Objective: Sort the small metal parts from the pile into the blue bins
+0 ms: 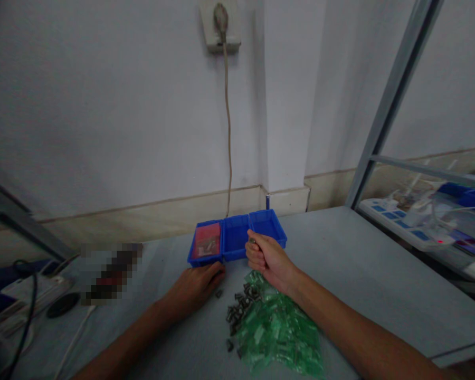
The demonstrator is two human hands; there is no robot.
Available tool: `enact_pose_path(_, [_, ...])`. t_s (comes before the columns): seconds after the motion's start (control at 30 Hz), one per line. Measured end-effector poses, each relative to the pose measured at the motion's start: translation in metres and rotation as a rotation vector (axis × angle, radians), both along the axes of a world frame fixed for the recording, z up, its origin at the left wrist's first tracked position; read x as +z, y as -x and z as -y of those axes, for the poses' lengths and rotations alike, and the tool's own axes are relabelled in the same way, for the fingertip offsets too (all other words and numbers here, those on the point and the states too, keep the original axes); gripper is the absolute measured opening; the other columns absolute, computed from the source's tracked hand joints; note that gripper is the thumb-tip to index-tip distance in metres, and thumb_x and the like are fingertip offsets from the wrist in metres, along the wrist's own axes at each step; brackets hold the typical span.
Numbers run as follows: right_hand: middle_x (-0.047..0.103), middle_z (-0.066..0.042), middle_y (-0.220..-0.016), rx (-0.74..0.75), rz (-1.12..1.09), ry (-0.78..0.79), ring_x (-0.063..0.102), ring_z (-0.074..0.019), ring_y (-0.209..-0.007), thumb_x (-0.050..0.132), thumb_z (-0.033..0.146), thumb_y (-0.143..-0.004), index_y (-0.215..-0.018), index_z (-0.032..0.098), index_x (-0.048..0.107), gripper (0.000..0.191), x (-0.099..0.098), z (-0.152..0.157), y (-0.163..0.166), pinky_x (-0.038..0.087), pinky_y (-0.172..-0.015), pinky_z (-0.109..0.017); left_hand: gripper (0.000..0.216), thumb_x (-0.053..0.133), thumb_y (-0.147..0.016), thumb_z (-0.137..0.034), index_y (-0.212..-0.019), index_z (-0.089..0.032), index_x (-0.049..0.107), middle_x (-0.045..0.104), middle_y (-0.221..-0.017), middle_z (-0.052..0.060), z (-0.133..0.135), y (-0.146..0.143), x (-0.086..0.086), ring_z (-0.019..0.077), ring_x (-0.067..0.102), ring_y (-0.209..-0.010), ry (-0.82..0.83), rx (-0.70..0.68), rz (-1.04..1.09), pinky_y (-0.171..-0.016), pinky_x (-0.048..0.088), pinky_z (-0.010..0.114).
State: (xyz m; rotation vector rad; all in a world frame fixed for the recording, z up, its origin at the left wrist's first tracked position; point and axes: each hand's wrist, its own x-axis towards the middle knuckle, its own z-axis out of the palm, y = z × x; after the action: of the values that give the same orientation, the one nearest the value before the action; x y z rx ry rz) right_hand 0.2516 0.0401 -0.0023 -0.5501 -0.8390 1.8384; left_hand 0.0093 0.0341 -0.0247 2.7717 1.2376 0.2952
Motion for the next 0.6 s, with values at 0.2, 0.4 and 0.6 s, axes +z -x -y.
enact_pose_path(0.2, [0.027, 0.011, -0.047, 0.018, -0.015, -0.001, 0.013, -0.0055, -0.040, 0.071, 0.043, -0.091, -0.058, 0.022, 0.038, 0.051, 0.0026, 0.0030, 0.0001, 0.013, -0.036, -0.022, 0.017, 0.042, -0.106, -0.028, -0.108, -0.023, 0.058, 0.073, -0.100, 0.005, 0.0014, -0.0016, 0.0045, 0.0192, 0.069, -0.084, 0.009, -0.007, -0.003, -0.073, 0.051, 0.027])
enact_pose_path(0.4, [0.027, 0.010, -0.046, 0.037, -0.033, -0.017, 0.012, -0.0059, -0.040, 0.069, 0.038, -0.092, -0.056, 0.022, 0.035, 0.052, 0.0055, 0.0054, 0.0004, 0.012, -0.036, -0.022, 0.019, 0.040, -0.107, -0.030, -0.111, -0.023, 0.058, 0.073, -0.101, 0.005, 0.0012, -0.0010, 0.0041, 0.0201, 0.070, -0.087, 0.025, -0.006, -0.013, -0.074, 0.051, 0.028])
enact_pose_path(0.6, [0.026, 0.010, -0.047, 0.052, -0.040, -0.015, 0.013, -0.0059, -0.040, 0.068, 0.035, -0.092, -0.055, 0.022, 0.035, 0.051, 0.0041, 0.0047, -0.0002, 0.013, -0.037, -0.022, 0.019, 0.042, -0.106, -0.030, -0.109, -0.023, 0.059, 0.073, -0.099, 0.005, 0.0004, -0.0002, 0.0013, 0.0191, 0.069, -0.083, 0.003, -0.003, -0.001, -0.072, 0.050, 0.027])
